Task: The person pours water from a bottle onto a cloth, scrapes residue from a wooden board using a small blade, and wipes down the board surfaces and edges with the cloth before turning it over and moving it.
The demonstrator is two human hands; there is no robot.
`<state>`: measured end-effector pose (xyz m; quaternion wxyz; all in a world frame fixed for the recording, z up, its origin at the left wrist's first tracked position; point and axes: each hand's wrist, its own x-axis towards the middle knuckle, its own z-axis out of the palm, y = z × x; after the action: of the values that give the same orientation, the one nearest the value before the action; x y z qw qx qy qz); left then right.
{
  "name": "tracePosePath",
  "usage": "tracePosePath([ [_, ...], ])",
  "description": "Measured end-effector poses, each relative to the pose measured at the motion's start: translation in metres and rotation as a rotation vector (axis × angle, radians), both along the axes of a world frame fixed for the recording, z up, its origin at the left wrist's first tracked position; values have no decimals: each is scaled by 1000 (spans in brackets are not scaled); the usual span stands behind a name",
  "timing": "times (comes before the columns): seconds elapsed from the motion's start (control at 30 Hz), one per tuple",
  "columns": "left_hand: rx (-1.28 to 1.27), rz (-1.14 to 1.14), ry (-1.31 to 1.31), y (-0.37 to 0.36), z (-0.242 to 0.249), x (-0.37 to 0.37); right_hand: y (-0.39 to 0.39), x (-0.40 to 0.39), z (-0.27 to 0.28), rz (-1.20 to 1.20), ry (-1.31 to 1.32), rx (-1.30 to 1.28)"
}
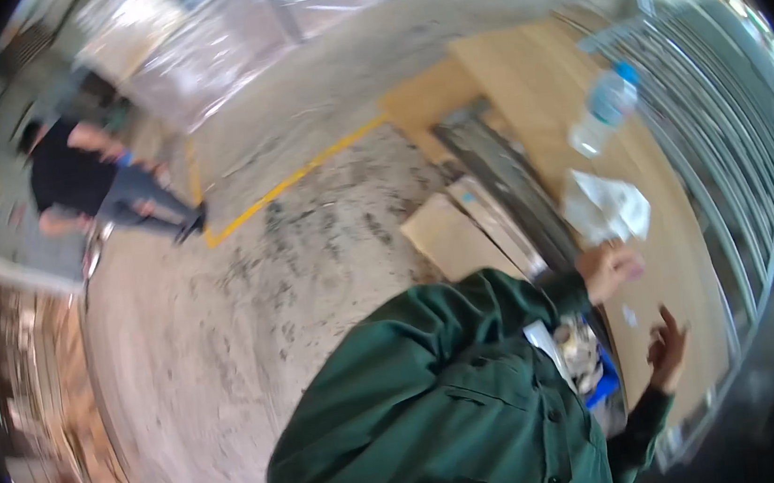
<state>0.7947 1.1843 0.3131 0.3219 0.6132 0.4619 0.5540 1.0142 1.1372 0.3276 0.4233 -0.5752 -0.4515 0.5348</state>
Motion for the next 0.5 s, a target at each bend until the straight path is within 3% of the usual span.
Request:
tracePosePath([
  [0.03,-92,-114,-223,10,-10,8,4,16,-12,26,-10,-40],
  [0.07,-88,-122,-183,18,-15,12,13,40,-36,51,-9,-7],
  [0.1,-83,-97,45,29,-21,11,16,49,-43,126,-384,246],
  [0.13,5,-112,72,39,-28,10,13,38,-23,35,-136,58],
  [0.2,51,-82,239,48,-30,4,19,35,-24,-80,-430,147],
  [0.27,136,2,350,47,-28,4,16,35,-20,-127,-492,218],
  [0.3,225,-26,345,50,-34,4,15,35,-19,-112,-605,269],
  [0.4,120,-95,325,50,-46,4,15,31,-32,-86,-775,290],
  [0.5,170,-27,386,52,-56,5,12,3,-28,-93,-811,298],
])
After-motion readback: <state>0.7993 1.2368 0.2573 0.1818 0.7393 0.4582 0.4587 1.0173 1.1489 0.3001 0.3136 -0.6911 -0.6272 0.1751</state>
